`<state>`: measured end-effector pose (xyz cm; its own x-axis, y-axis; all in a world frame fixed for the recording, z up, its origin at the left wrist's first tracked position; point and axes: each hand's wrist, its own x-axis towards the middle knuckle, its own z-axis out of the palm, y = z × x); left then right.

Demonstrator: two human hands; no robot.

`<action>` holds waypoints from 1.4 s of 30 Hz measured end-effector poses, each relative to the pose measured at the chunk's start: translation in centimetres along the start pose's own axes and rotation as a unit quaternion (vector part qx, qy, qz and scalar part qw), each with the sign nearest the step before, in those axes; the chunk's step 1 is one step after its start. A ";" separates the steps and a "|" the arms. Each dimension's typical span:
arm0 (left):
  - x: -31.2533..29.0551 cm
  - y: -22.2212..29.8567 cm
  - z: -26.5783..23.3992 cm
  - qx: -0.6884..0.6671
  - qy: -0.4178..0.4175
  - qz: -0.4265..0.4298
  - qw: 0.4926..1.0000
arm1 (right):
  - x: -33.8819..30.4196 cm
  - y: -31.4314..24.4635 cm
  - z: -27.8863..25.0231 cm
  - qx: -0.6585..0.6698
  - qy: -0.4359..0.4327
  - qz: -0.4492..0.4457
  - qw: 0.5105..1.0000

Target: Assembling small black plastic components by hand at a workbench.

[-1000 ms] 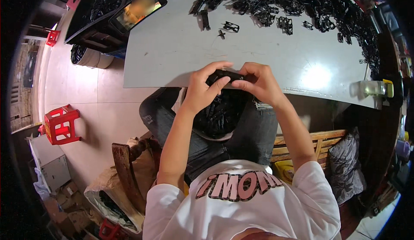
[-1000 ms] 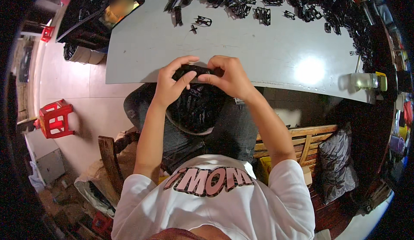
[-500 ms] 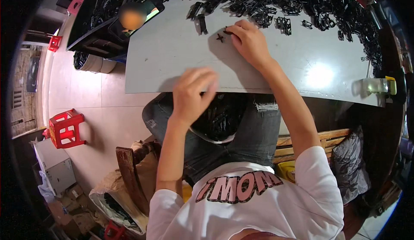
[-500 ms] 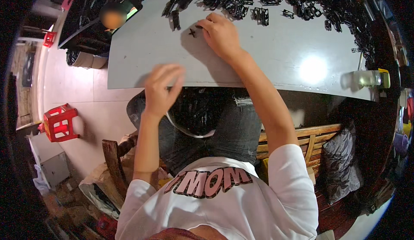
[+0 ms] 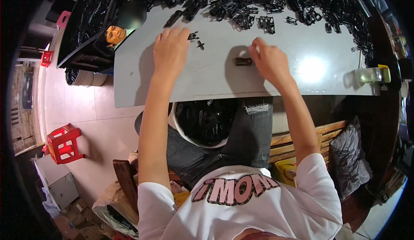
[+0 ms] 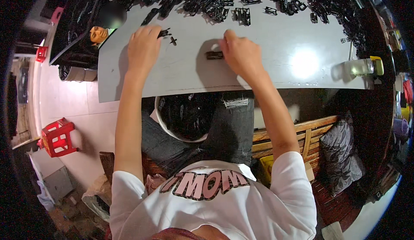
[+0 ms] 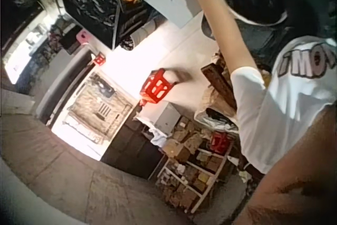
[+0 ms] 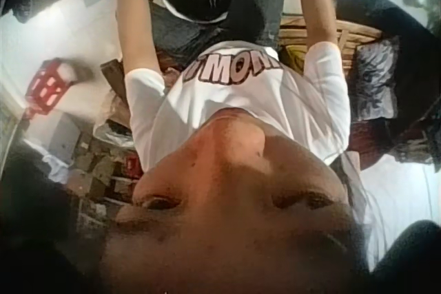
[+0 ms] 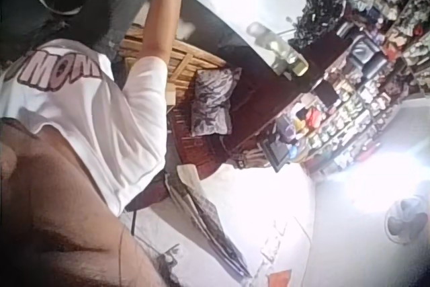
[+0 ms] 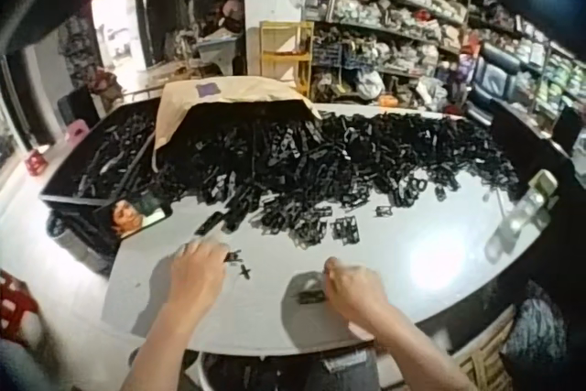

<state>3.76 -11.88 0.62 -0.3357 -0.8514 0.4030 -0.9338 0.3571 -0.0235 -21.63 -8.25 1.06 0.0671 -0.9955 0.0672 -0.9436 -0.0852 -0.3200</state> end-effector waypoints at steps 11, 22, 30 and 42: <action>-5.1 4.5 -3.3 -0.431 -0.048 -0.115 0.894 | 8.9 16.0 -1.1 -0.163 0.291 0.107 0.937; -6.0 5.0 -2.1 -0.448 -0.040 -0.135 0.883 | 3.0 13.6 0.9 0.049 0.211 -0.059 0.975; -5.8 5.2 -2.2 -0.427 -0.030 -0.109 0.897 | 0.7 8.8 -0.7 0.187 0.276 -0.102 0.937; -6.5 5.2 -1.2 -0.402 -0.006 -0.088 0.911 | 1.2 5.5 -1.4 -0.028 0.171 -0.154 0.973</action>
<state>1.21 -3.96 -1.00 -0.1950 -0.9251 0.3258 -0.5822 0.3765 0.7206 -27.22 -9.82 0.68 0.2465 -0.8506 0.4645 -0.9129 -0.3647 -0.1832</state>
